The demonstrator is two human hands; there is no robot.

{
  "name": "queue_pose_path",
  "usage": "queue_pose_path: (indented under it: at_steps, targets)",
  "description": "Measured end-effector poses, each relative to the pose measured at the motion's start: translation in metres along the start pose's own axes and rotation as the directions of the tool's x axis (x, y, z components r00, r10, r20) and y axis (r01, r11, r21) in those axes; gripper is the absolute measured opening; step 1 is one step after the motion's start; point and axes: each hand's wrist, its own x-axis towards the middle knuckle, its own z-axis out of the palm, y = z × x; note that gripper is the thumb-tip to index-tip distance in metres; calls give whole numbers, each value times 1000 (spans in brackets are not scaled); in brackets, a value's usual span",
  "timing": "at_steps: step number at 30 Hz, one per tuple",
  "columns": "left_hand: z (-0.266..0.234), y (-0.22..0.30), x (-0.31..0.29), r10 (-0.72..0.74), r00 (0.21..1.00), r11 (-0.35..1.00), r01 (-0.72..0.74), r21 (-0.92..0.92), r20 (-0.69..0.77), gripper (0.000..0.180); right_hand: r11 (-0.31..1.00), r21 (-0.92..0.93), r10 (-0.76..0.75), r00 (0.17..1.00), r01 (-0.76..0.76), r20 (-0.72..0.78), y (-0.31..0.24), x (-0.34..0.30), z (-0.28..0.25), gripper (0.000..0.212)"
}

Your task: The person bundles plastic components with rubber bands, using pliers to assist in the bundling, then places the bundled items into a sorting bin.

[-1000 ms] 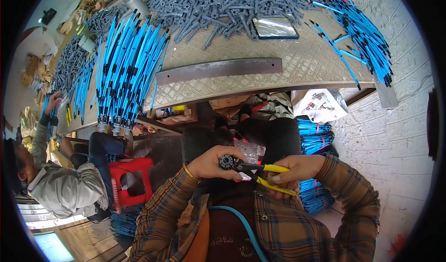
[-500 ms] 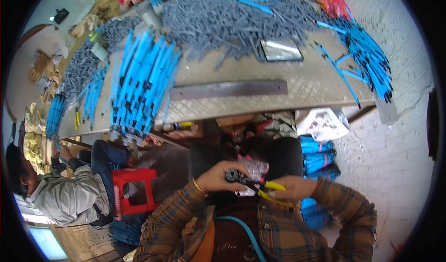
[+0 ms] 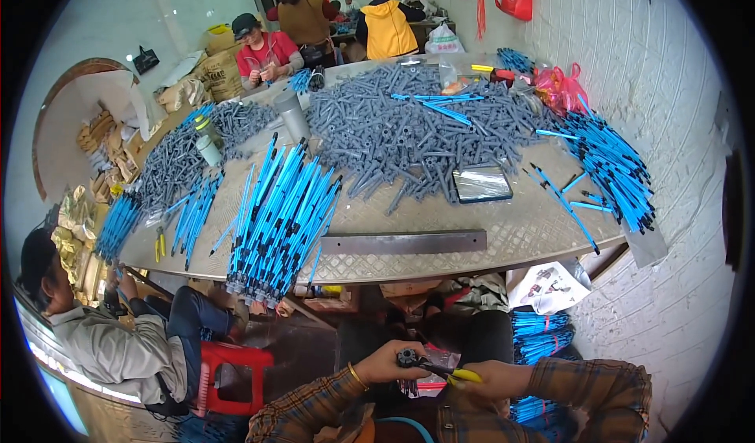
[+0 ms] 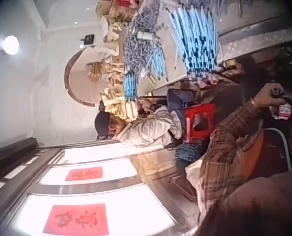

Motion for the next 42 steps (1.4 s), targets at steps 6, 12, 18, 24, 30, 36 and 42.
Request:
queue_pose_path:
  at_steps: [6,12,18,24,30,36,42]
  targets:
    - [10,-3,2,-71,987,997,66,-41,-143,22,955,-296,-5,993,-29,-114,-6,5,-7,42]
    - [6,2,16,67,947,997,-48,67,-316,28,931,-354,0,969,-91,-249,-17,9,-11,41]
    - [-10,7,10,-89,954,976,26,-218,-285,33,983,-175,-92,970,53,-223,-8,16,-23,40]
    - [-10,7,4,-71,965,988,33,-153,-253,32,972,-136,-213,963,192,-164,-4,18,-21,36]
    - [-2,-14,6,-10,982,997,-4,-78,-190,34,965,-243,-134,982,99,-134,-14,14,-16,38]
    - [-1,-14,14,57,973,992,-81,-101,-226,40,939,-339,7,989,-58,-150,-10,15,-17,38]
    - [-7,-14,15,-42,988,988,19,-154,-150,51,965,-247,-87,780,-89,-620,-6,-17,-53,34]
